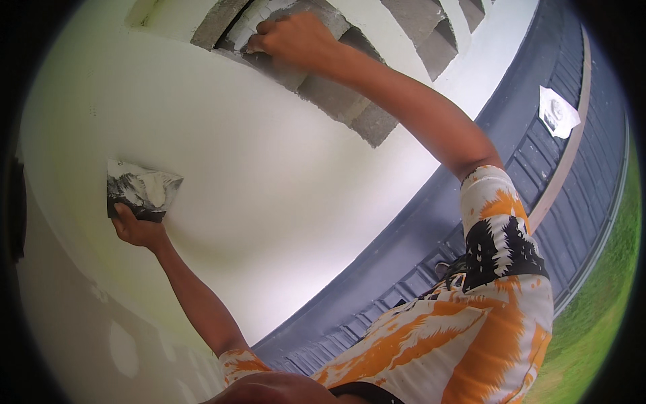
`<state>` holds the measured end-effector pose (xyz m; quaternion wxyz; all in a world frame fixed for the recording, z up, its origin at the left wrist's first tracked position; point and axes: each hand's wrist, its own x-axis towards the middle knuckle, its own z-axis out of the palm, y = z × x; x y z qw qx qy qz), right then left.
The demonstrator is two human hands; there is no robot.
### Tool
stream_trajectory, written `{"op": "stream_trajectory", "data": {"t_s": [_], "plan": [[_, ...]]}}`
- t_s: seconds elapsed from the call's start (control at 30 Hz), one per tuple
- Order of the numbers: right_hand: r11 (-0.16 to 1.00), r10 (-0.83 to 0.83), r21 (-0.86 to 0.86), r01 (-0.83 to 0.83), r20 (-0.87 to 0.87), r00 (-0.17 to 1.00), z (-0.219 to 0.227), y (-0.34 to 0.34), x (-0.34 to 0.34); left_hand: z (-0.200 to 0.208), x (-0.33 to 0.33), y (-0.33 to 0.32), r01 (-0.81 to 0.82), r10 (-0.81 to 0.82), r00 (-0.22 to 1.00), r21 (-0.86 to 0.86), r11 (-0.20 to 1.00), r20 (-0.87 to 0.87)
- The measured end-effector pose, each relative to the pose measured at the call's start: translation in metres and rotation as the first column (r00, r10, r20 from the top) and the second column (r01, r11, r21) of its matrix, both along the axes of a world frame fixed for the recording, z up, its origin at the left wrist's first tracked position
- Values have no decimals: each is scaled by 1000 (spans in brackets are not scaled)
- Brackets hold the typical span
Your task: The person applies plaster to a wall vent using a small trowel and a larger hawk. They repeatedly scoop plaster from the hawk and smooth it into the vent openings.
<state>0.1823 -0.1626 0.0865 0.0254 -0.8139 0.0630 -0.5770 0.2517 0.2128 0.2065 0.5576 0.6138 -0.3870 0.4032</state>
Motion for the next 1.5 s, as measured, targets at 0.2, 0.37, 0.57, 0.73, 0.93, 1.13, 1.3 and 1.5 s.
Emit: {"op": "stream_trajectory", "data": {"t_s": [0.2, 0.37, 0.57, 0.73, 0.93, 1.13, 1.3, 1.5], "plan": [[996, 84, -10, -84, 192, 978, -3, -4, 9, 2, 1, -1, 2, -3, 996, 19, 1000, 90], [998, 57, -26, -54, 172, 983, 1, -5, 25, 3, 1, 2, -10, 9, 999, 17, 1000, 46], [964, -154, 239, 117, 141, 978, 15, 0, 17, 3, 2, 6, -3, 1, 999, 40, 999, 52], [983, 46, 176, -54, 49, 998, -3, 15, 11, 2, 1, 0, -3, 0, 997, 37, 999, 82], [990, 94, 95, -102, 84, 992, 2, 11, 1, 1, 3, 2, 2, -4, 998, 20, 1000, 61], [997, 53, -52, -49, 64, 997, -3, -2, 21, 4, 5, 7, -14, 14, 1000, 51, 999, 15], [994, 106, -20, -104, 121, 987, -3, 2, 3, 2, 6, 12, 0, -2, 999, 76, 997, 33], [981, 93, -189, -54, 200, 975, 12, -12, 18, 3, 7, 9, -16, 14, 999, 64, 998, 29]]}}
